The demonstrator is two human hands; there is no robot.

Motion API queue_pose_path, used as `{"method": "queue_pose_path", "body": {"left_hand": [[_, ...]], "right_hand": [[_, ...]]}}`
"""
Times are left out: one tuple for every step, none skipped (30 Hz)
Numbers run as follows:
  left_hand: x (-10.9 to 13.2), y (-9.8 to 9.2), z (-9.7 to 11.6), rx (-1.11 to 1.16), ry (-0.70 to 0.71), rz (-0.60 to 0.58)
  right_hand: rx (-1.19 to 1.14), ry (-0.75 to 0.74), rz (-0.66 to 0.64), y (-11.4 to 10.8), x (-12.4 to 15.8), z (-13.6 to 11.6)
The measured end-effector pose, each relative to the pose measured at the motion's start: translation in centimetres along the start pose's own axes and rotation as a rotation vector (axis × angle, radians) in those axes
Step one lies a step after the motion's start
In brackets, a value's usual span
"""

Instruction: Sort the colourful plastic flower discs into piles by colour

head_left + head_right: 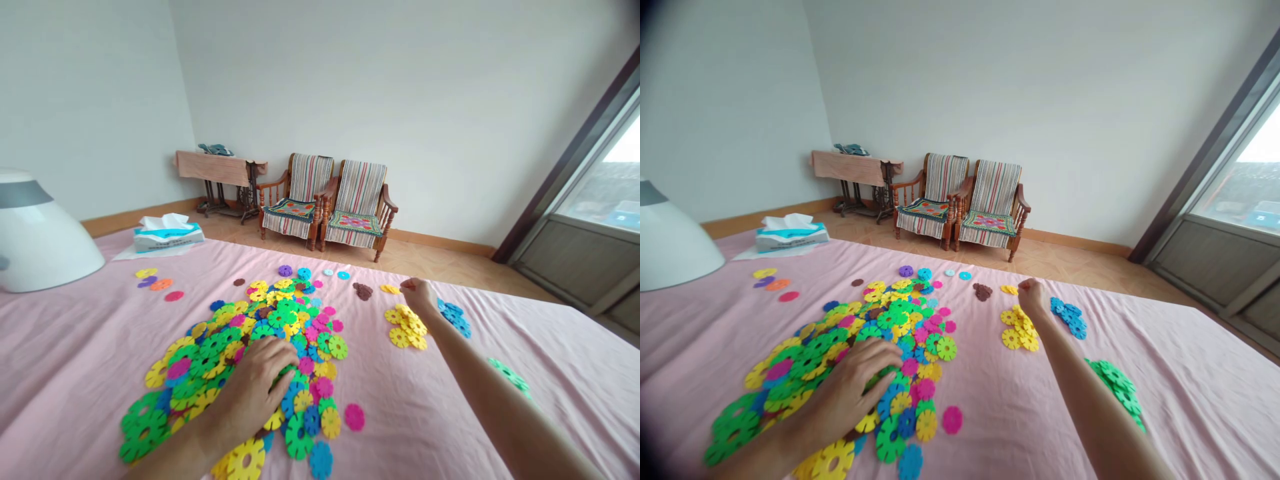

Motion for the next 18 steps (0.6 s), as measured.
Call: {"method": "queue_pose_path", "body": {"left_hand": [[0.0, 0.0, 0.0, 0.002, 0.000, 0.002], [0.0, -0.1, 0.1, 0.004, 0.001, 0.004], [0.0, -0.1, 0.1, 0.007, 0.001, 0.008], [0.0, -0.1, 0.1, 0.009, 0.000, 0.013], [0.0, -0.1, 0.0, 0.010, -0.001, 0.016], [0.0, 0.0, 0.0, 0.010, -0.003, 0.019], [0.0, 0.0, 0.0, 0.011, -0.006, 0.019], [0.0, 0.0, -0.1, 0.011, -0.009, 0.019], [0.0, 0.1, -0.1, 0.010, -0.009, 0.016], [0.0, 0.1, -0.1, 0.009, -0.008, 0.014], [0.0, 0.1, -0.1, 0.007, -0.007, 0.012], [0.0, 0.1, 0.0, 0.005, -0.005, 0.012], [0.0, 0.1, 0.0, 0.003, -0.002, 0.013], [0.0, 0.1, 0.0, 0.002, 0.001, 0.016], [0.0, 0.1, 0.0, 0.000, 0.004, 0.020], [0.0, 0.2, 0.0, -0.001, 0.006, 0.023], [0.0, 0.2, -0.1, -0.002, 0.008, 0.025], [0.0, 0.2, -0.1, -0.003, 0.008, 0.025]], "right_hand": [[-0.012, -0.022, -0.038, -0.1, 0.9, -0.6], [-0.028, -0.051, -0.083, -0.1, 2.0, -1.3], [-0.048, -0.088, -0.129, -0.2, 3.3, -2.2], [-0.069, -0.126, -0.170, -0.3, 4.6, -3.2], [-0.092, -0.167, -0.215, -0.4, 6.1, -4.3], [-0.113, -0.206, -0.259, -0.5, 7.7, -5.5], [-0.137, -0.251, -0.303, -0.7, 9.3, -6.7], [-0.179, -0.335, -0.390, -0.8, 11.0, -7.9], [-0.217, -0.388, -0.465, -0.9, 12.6, -9.0], [-0.246, -0.422, -0.521, -1.0, 14.0, -10.0], [-0.262, -0.450, -0.562, -1.0, 15.3, -10.7], [-0.260, -0.467, -0.583, -1.0, 16.4, -11.3], [-0.242, -0.479, -0.590, -0.9, 17.3, -11.7], [-0.210, -0.486, -0.590, -0.8, 18.0, -11.9], [-0.175, -0.487, -0.584, -0.6, 18.4, -12.1], [-0.143, -0.485, -0.576, -0.4, 18.7, -12.1], [-0.124, -0.483, -0.570, -0.3, 18.9, -12.2], [-0.118, -0.480, -0.565, -0.1, 19.0, -12.2]]}}
Point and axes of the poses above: each hand's wrist, its own x-axis away from the middle knuckle, its own y-axis out of the palm, z = x × y, the point moved 2 cm from there along -x, towards the middle knuckle, and after that the axes turned 6 degrees about -y, right-handed, at the moved point
